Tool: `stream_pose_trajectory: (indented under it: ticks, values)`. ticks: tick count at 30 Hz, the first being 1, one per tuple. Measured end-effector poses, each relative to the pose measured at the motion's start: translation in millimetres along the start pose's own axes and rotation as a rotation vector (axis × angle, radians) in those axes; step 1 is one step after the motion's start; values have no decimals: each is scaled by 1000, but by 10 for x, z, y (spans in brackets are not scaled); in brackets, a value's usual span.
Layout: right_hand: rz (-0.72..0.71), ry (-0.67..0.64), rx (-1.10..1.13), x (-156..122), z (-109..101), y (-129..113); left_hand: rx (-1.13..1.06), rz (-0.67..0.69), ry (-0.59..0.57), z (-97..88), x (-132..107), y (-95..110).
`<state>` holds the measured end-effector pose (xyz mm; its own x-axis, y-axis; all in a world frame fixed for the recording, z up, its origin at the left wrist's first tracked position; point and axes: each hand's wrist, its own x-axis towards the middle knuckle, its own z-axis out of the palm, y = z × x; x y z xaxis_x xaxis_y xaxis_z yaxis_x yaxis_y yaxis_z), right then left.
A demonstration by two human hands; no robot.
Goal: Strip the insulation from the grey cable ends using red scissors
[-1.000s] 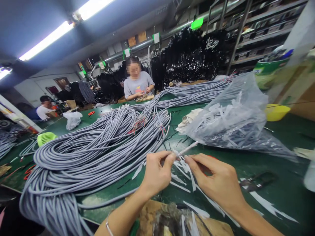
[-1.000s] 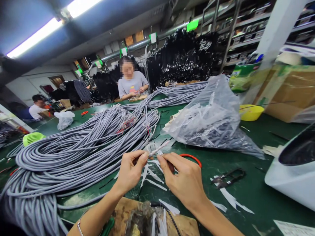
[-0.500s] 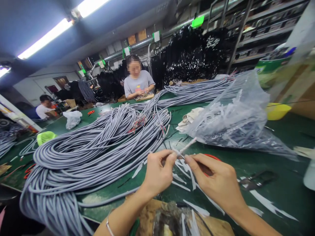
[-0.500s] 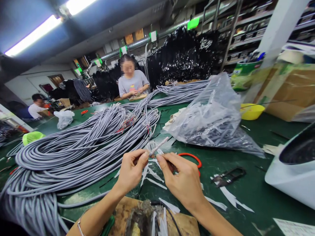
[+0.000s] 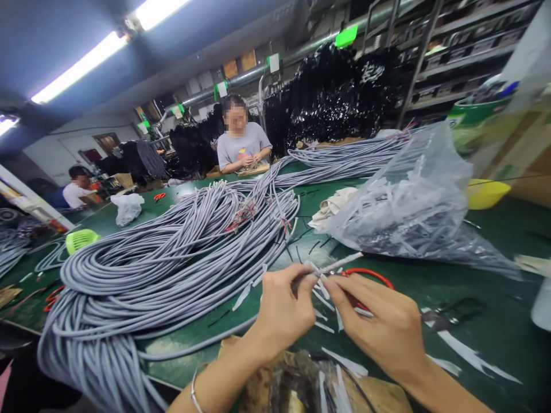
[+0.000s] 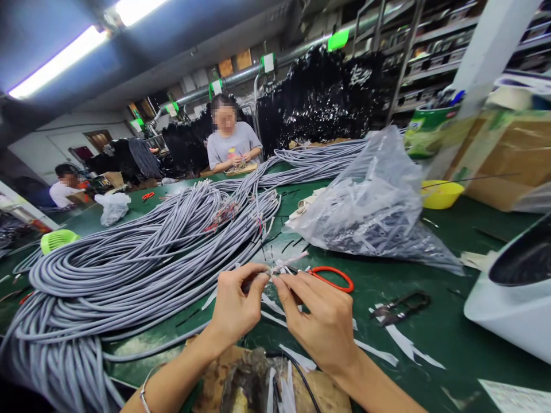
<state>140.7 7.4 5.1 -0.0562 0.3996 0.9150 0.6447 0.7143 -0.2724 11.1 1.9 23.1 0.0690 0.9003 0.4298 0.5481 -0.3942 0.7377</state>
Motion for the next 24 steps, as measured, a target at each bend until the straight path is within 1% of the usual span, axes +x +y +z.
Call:
stream_pose_trajectory:
  ticks: [3, 5, 6, 7, 10, 11, 12, 13, 16, 17, 18, 19, 22, 24]
  values:
    - [-94, 17, -21, -17, -4, 15, -60, -44, 20, 6, 11, -9]
    - [-108, 17, 1, -8, 5, 29, -103, -61, 31, 11, 7, -7]
    - [-90, 13, 24, 3, 12, 36, -114, -61, 35, 15, -1, -5]
    - [-45, 1, 53, 16, 21, 41, -111, -53, 39, 19, -11, -2]
    - [186, -87, 164, 54, 37, 26, -42, 11, 38, 41, -28, -20]
    - [246, -99, 182, 58, 33, 4, -17, 27, 27, 48, -18, -41]
    - [254, -93, 195, 57, 23, -28, 3, 26, 17, 53, 4, -70]
    - [198, -88, 215, 49, 8, -68, 17, -1, 17, 53, 38, -108]
    - [-114, -90, 300, 5, -45, -172, 0, -171, 85, 23, 173, -231]
    - [-164, -99, 309, -8, -55, -180, -37, -209, 104, 3, 210, -258]
    - [-144, -95, 278, -16, -56, -167, -90, -216, 103, -17, 234, -271]
    - [-94, -102, 220, -18, -48, -136, -152, -208, 77, -36, 244, -268]
    - [58, -89, 28, -3, 1, 17, -299, -153, -55, -65, 200, -190]
    - [98, -72, -33, 8, 25, 98, -340, -140, -107, -70, 149, -129]
